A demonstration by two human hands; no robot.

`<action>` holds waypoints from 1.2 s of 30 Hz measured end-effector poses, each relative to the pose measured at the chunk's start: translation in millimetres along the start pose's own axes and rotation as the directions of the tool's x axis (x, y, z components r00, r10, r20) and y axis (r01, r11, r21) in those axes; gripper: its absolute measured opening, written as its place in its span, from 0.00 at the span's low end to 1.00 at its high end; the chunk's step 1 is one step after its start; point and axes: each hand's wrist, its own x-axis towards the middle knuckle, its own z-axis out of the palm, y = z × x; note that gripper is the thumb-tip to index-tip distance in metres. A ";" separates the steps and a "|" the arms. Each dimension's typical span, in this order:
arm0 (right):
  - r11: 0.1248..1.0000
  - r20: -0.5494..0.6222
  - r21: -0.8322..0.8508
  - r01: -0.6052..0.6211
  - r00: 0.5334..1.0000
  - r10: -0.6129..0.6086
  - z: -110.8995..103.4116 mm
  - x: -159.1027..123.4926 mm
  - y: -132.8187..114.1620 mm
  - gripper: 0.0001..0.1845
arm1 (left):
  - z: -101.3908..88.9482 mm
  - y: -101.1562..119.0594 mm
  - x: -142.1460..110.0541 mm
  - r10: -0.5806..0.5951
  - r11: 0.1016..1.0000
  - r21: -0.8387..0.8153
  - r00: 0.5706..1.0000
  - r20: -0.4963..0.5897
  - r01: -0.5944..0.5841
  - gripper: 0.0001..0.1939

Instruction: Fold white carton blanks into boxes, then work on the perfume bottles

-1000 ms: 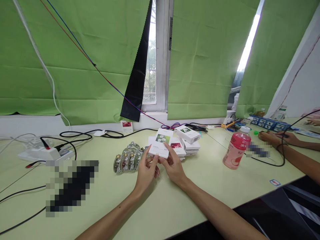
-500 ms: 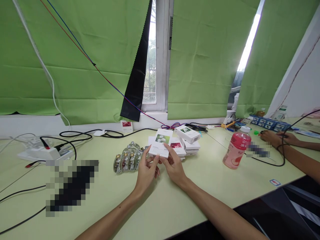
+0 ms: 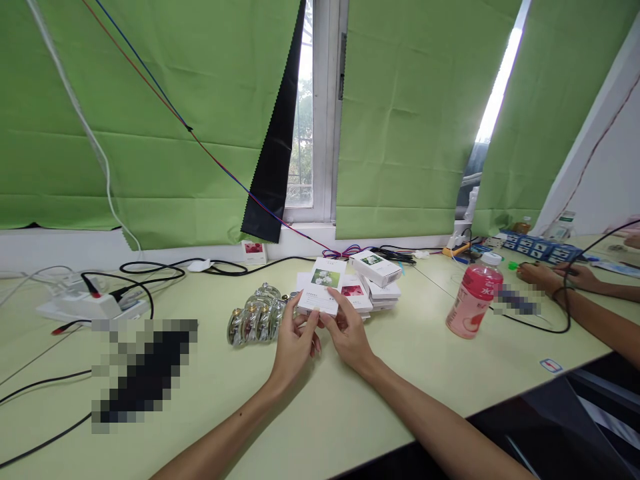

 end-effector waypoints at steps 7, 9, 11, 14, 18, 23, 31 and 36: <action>1.000 0.020 0.011 -0.012 1.000 0.012 0.2 -0.9 -2.0 0.28 | -0.2 0.5 -0.3 0.001 1.000 0.009 1.000 0.005 -0.001 0.36; 1.000 0.026 0.012 -0.010 1.000 0.010 -0.1 -1.1 -3.3 0.27 | -0.3 0.1 0.2 0.012 1.000 0.019 1.000 0.004 -0.012 0.35; 1.000 0.029 -0.007 -0.004 1.000 0.004 -0.8 -1.1 -5.0 0.27 | -0.2 -0.3 0.6 0.022 0.999 0.025 1.000 0.000 -0.022 0.34; 0.998 0.033 -0.061 0.013 0.999 -0.011 -2.1 -1.0 -7.4 0.28 | 0.2 -0.1 0.9 0.036 0.999 0.035 0.999 -0.013 -0.035 0.33; 0.992 0.040 -0.115 0.042 0.999 -0.037 -3.7 -0.7 -8.4 0.27 | -0.1 0.2 1.6 0.047 0.998 0.049 0.999 -0.025 -0.046 0.32; 0.984 0.019 -0.158 0.085 0.996 -0.083 -4.5 0.1 -7.5 0.26 | -1.1 -1.4 3.4 0.054 0.997 0.048 0.998 -0.027 -0.053 0.31; 0.987 0.018 -0.144 0.073 0.997 -0.071 -3.9 0.2 -4.6 0.26 | -1.7 -3.0 2.6 0.059 0.998 0.033 0.998 -0.016 -0.058 0.30; 0.990 0.035 -0.131 0.046 0.999 -0.042 -4.0 -0.6 -5.3 0.25 | -1.2 -1.4 2.2 0.060 0.998 0.033 0.998 -0.016 -0.060 0.30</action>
